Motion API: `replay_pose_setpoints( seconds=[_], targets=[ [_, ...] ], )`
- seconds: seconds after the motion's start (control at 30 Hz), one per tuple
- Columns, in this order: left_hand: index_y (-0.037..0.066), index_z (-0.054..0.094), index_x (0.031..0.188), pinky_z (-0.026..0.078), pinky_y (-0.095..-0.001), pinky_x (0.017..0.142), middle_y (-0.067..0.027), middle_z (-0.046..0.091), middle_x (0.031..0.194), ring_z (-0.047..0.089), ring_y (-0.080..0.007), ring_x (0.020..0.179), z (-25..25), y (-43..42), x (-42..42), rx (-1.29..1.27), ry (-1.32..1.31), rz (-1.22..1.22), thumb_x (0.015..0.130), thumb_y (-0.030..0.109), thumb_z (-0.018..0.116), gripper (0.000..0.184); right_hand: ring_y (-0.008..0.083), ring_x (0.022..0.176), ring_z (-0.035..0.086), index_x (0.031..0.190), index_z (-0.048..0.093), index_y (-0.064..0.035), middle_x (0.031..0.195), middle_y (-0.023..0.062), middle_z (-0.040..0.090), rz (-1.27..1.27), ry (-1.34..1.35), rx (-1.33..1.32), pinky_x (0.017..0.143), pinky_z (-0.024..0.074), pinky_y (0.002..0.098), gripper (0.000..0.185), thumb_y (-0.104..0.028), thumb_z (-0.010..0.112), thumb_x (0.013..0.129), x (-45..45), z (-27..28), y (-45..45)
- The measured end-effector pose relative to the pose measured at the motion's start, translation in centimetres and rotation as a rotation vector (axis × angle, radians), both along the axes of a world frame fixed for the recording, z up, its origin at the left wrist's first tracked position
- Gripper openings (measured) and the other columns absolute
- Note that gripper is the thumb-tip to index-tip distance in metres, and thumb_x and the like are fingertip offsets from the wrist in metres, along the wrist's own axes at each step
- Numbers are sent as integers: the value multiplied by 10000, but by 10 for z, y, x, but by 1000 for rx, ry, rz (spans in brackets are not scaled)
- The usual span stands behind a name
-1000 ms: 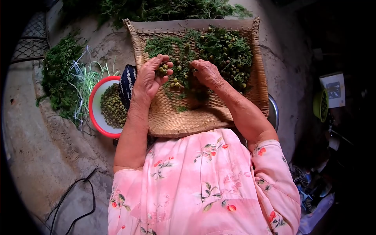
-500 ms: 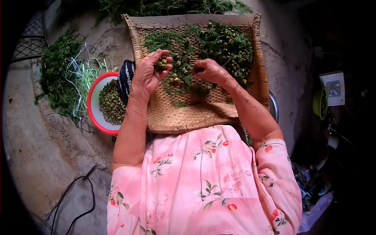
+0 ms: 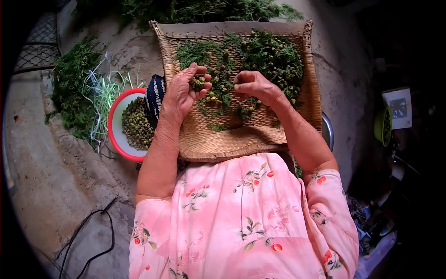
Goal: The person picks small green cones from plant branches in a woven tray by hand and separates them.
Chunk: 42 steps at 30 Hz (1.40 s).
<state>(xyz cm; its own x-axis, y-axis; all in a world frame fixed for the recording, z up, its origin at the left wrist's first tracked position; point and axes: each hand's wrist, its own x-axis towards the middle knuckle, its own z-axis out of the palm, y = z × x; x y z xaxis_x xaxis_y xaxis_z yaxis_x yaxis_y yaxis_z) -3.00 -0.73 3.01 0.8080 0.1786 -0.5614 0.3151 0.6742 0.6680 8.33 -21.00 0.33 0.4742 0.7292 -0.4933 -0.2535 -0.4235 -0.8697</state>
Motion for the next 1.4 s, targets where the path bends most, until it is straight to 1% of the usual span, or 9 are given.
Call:
replay_pose_setpoints(
  seconds=[0.1, 0.47, 0.57, 0.8, 0.87, 0.93, 1.0, 1.13, 1.4],
  targets=[
    [17, 564, 1007, 523, -211, 500, -85, 628, 836, 621, -134, 650, -2, 1, 0, 5, -13, -6, 911, 330, 523, 329, 184, 744, 615, 964, 564, -22, 877, 79, 599, -297, 371, 381, 618, 526, 295, 203, -156, 604, 818, 2, -7, 0],
    [47, 612, 990, 496, -210, 662, -24, 615, 870, 590, -89, 756, 0, -26, -4, 345, -271, -85, 912, 262, 536, 240, 125, 608, 568, 909, 551, -108, 693, -10, 552, -550, 784, 379, 442, 453, 273, 370, -463, 450, 912, -69, -20, 66],
    [25, 631, 949, 457, -206, 668, 9, 606, 818, 552, -60, 746, 9, -31, -5, 537, -384, -141, 884, 212, 575, 205, 200, 886, 605, 1033, 542, -47, 971, 84, 606, -524, 837, 599, 760, 530, 340, 371, -376, 395, 946, -71, -17, 66],
    [28, 635, 950, 467, -224, 705, -3, 614, 829, 558, -73, 782, 12, -35, -8, 706, -514, -237, 874, 180, 587, 176, 184, 808, 620, 994, 562, -60, 900, 73, 614, -585, 839, 539, 696, 551, 344, 294, -328, 479, 904, -66, -39, 60],
    [24, 637, 955, 470, -228, 707, -18, 622, 832, 565, -82, 776, 14, -34, -6, 515, -489, -121, 871, 173, 589, 178, 180, 823, 610, 969, 565, -64, 889, 57, 614, -497, 881, 596, 701, 544, 328, 294, -343, 495, 904, -57, -43, 49],
    [13, 634, 945, 500, -250, 711, -56, 648, 845, 611, -116, 755, 12, -29, -3, 498, -462, 43, 885, 165, 565, 176, 172, 600, 562, 825, 535, -98, 678, 33, 551, -636, 836, 481, 473, 463, 287, 419, -511, 493, 875, -67, -6, 62],
    [18, 606, 945, 544, -311, 702, -81, 654, 841, 641, -184, 749, 3, -20, -1, 239, -383, 235, 899, 179, 543, 179, 170, 524, 539, 834, 548, -86, 636, 36, 539, -531, 900, 484, 425, 422, 270, 460, -544, 512, 850, -62, -9, 59],
    [32, 599, 939, 526, -289, 666, -66, 640, 820, 617, -169, 709, -4, -4, 0, 90, -221, 427, 902, 230, 550, 207, 165, 567, 553, 879, 574, -22, 714, 73, 575, -588, 883, 544, 423, 406, 248, 545, -563, 521, 836, -42, -2, 47],
    [44, 610, 933, 494, -232, 638, -41, 638, 818, 603, -117, 708, -14, -7, 7, 490, -81, 28, 899, 222, 555, 189, 173, 598, 553, 913, 577, -30, 746, 111, 571, -834, 688, 540, 438, 424, 251, 453, -479, 548, 861, -11, 3, 20]
  ],
)
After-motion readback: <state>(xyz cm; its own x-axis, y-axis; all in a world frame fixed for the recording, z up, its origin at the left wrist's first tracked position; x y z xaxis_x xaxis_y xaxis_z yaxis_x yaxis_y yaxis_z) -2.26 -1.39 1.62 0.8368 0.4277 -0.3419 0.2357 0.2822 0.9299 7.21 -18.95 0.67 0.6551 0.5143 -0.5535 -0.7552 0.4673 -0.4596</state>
